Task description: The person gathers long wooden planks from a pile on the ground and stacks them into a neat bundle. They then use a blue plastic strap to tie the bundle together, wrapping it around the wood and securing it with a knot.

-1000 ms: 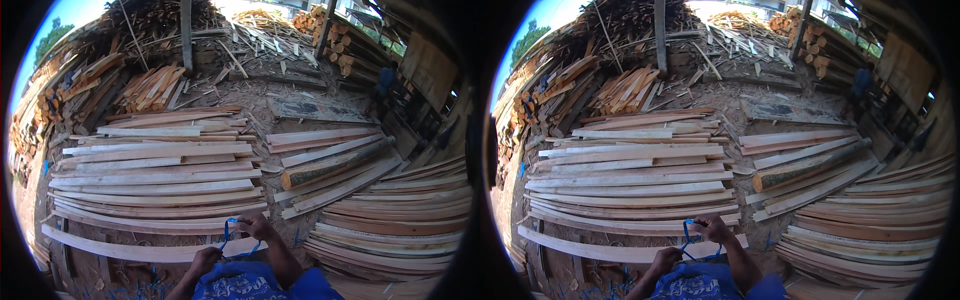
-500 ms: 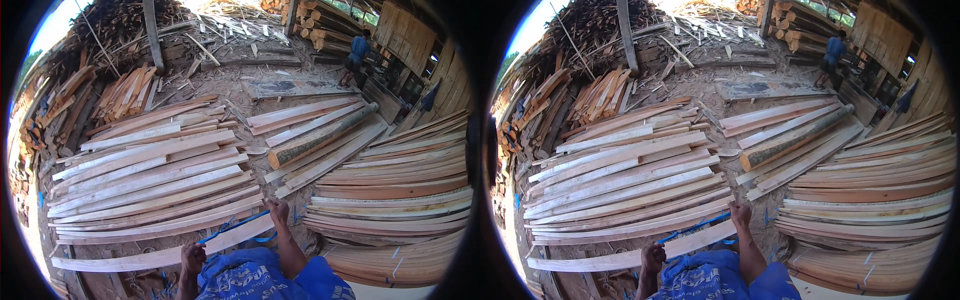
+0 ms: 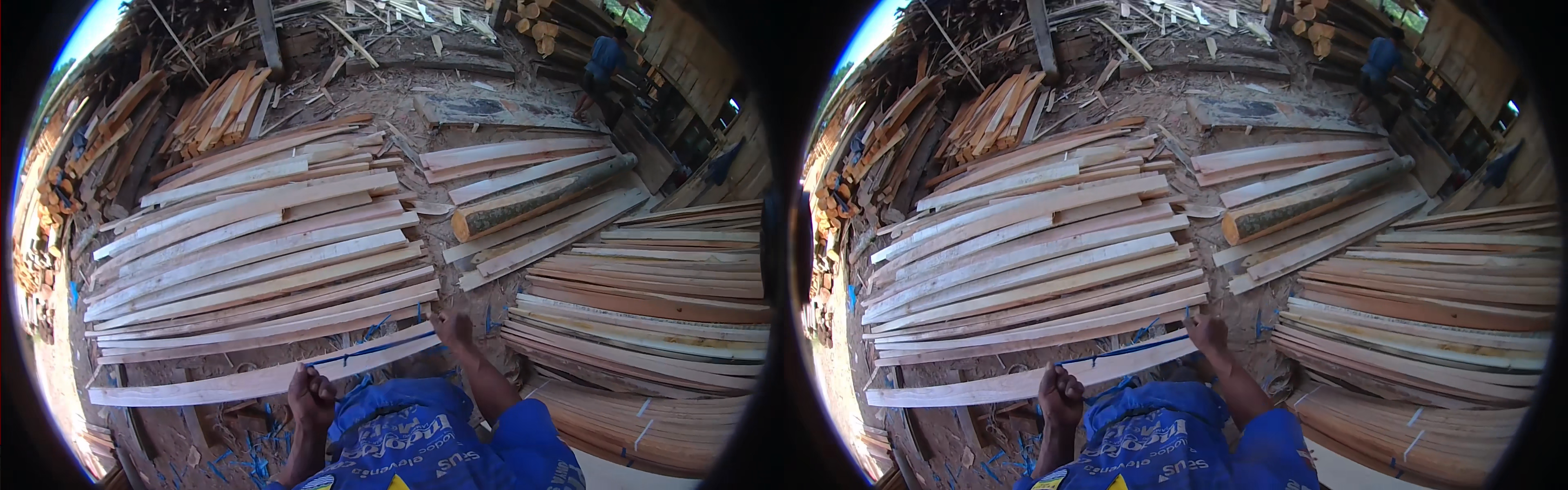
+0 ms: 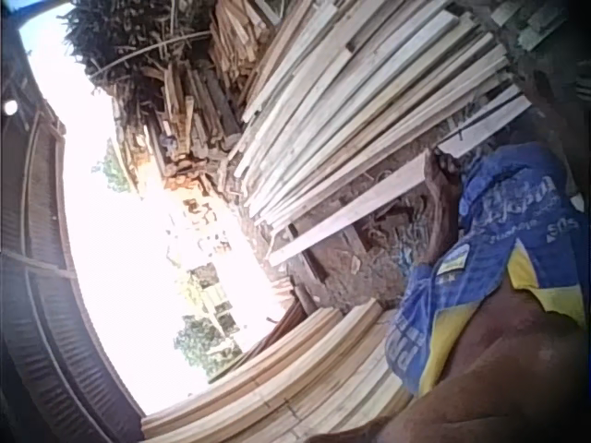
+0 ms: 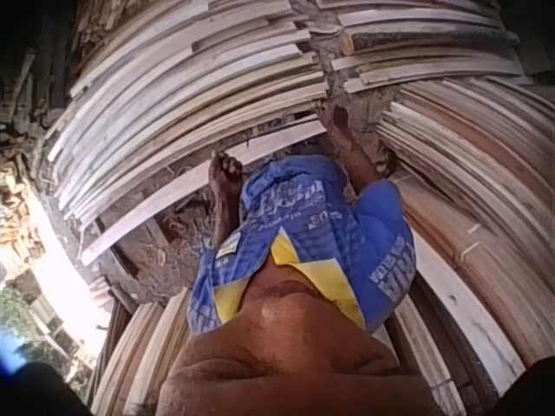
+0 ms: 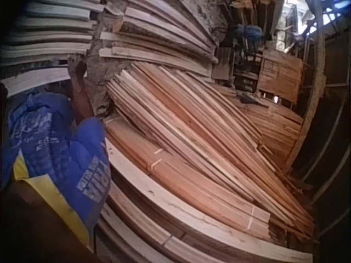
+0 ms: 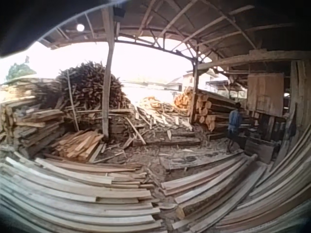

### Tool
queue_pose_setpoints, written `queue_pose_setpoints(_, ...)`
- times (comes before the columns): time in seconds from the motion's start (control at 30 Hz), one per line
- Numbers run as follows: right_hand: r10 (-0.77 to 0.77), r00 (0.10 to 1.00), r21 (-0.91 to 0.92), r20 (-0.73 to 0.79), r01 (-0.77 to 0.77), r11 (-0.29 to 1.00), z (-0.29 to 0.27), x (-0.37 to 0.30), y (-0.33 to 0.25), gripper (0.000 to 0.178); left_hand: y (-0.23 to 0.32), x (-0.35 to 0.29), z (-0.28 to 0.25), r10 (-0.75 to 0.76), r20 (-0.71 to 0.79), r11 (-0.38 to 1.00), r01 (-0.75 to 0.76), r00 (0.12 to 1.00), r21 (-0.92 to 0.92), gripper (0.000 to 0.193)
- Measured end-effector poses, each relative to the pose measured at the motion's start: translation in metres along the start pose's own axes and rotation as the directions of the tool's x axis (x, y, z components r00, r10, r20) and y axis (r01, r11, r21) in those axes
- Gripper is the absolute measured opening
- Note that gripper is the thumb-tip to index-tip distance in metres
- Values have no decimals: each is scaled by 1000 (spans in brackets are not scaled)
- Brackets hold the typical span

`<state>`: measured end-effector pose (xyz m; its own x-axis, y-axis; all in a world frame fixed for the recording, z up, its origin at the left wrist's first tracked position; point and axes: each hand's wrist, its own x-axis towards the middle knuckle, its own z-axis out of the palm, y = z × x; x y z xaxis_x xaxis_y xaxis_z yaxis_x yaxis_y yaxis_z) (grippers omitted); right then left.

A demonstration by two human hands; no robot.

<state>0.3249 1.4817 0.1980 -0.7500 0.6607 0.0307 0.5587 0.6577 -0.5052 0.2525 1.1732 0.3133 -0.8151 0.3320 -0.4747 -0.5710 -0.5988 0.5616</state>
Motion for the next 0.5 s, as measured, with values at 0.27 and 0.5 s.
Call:
queue_pose_setpoints(0.27, -352, 906, 784, 233, 39, 619, -83, -14, -69, 33, -23, 35, -19, 158, 378, -60, -373, 912, 926, 24)
queue_pose_setpoints(0.5, -444, 767, 206, -463, 580, 788, -85, -14, -116, 30, -58, 13, 25, -374, 297, 684, 45, 878, 728, 27)
